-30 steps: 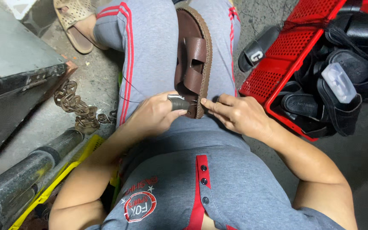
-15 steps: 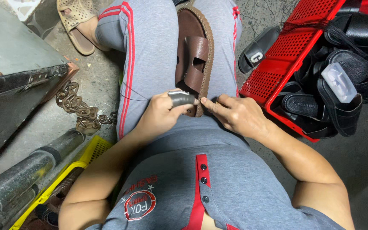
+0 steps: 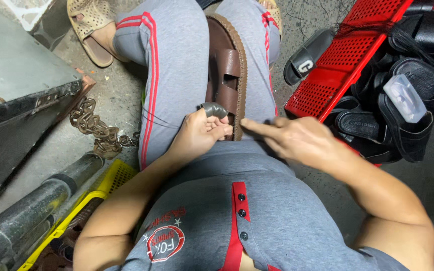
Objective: The person sits on the floor and sews a brown leather sandal using a needle and thread. They repeatedly push the needle through the sandal strap and pull the thread to secure the stitching.
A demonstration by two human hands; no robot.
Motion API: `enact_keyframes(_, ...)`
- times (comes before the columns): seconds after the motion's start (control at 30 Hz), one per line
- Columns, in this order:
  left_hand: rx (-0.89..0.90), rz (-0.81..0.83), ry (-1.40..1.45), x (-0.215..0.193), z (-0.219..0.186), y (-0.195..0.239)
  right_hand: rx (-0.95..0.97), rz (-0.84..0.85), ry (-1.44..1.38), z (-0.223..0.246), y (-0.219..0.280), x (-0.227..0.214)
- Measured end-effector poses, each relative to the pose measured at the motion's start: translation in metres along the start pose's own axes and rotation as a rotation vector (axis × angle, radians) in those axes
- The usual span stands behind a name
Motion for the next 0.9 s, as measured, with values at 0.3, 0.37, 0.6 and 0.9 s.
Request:
enact_keyframes(0.3, 0.607, -0.242, -0.643, -0.002, -0.038, 0.023, 0.061, 0.081, 0.056, -0.04, 0.035, -0.003)
enact_keyframes(0.37, 0.767, -0.315, -0.761, -0.004, -0.06, 0.035, 0.08, -0.022, -0.124, -0.037, 0.028, 0.017)
enact_keyframes(0.6, 0.536, -0.164, -0.641, 0.0, -0.004, 0.038, 0.093, -0.634, -0.718, -0.029, 0.007, 0.08)
enact_keyframes(0.9, 0.096, -0.023, -0.422, 0.01, -0.026, 0.019, -0.01, -0.527, -0.788, 0.005, 0.001, 0.079)
Point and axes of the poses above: each hand's wrist, its own y-axis away from the middle knuckle, its own x-axis out of the palm, z = x × y, the point moved 3 cm from there along -y, towards the middle knuckle, and after that the axes turned 6 degrees about -z, right-handed, at the moved point
